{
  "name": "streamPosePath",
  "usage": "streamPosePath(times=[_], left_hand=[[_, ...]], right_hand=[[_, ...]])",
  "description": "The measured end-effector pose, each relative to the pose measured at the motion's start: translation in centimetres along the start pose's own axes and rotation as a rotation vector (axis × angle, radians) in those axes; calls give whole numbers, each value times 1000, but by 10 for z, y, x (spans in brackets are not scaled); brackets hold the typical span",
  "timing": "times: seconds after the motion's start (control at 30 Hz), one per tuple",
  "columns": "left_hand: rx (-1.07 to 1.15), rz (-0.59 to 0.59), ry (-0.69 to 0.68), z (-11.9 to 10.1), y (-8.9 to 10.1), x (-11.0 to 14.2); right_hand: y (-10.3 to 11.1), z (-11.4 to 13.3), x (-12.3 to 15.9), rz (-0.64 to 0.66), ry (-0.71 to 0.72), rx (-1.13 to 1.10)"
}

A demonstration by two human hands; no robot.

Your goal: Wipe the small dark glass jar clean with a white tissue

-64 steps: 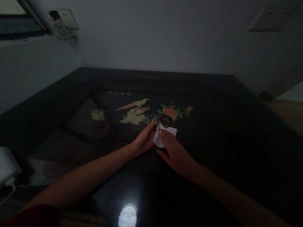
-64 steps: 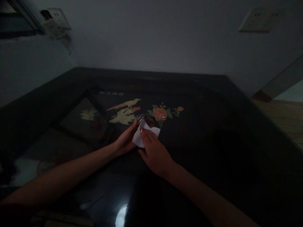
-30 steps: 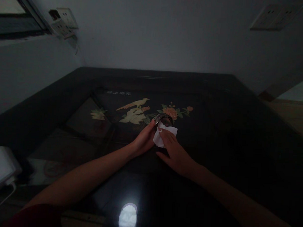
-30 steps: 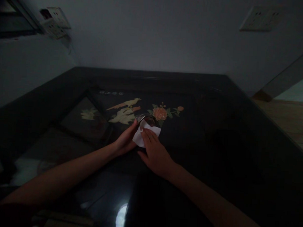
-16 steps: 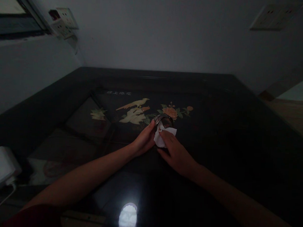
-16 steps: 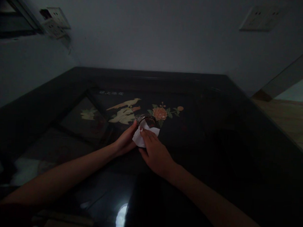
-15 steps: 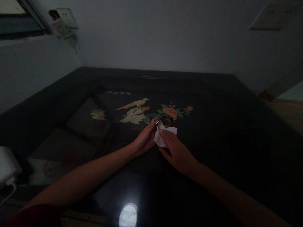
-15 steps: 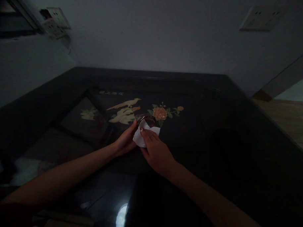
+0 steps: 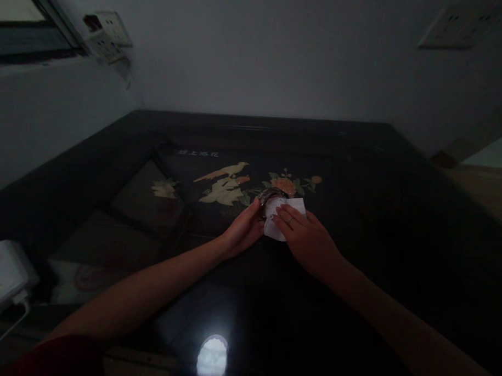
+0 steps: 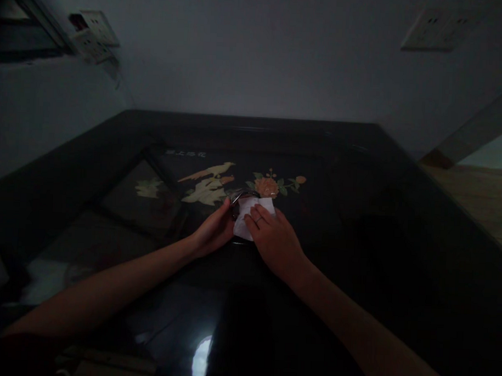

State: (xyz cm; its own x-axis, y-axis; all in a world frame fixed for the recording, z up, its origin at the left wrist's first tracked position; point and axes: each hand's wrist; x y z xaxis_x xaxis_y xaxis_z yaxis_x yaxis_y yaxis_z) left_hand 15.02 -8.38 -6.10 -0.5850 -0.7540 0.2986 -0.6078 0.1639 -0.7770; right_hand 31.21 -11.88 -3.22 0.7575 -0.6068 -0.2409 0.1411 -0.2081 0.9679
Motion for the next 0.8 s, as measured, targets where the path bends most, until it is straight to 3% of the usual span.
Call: streamPosePath(times=[0.1,0.27,0.4,0.63,0.8], left_hand=[[-33,-16,-14,0,0,3],[-67,-37,-22,0,-1,5],[-97,-27,-65,3,3,3],[-75,-60,-48,3,-1,5],[-51,-64,-34,0,-9,7]], right_hand=[[-4,8,-1,-19,-68,-233],[-9,20,-1,-179,-159,-686],[-8,24,-1,-185,-222,-874],[-13,26,0,-214,-203,-761],[-4,21,-1,-104,-129,-479]])
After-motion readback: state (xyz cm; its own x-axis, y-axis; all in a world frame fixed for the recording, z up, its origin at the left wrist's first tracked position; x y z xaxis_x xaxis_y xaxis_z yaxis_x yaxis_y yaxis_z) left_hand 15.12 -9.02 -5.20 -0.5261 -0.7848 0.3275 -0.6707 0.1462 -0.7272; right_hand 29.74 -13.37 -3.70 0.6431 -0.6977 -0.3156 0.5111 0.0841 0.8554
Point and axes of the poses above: each hand's wrist, its own x-axis away from the middle knuckle, its own y-axis out of the back of the hand, z = x × y, and after that the axes turned 11 degrees about y, right-handed
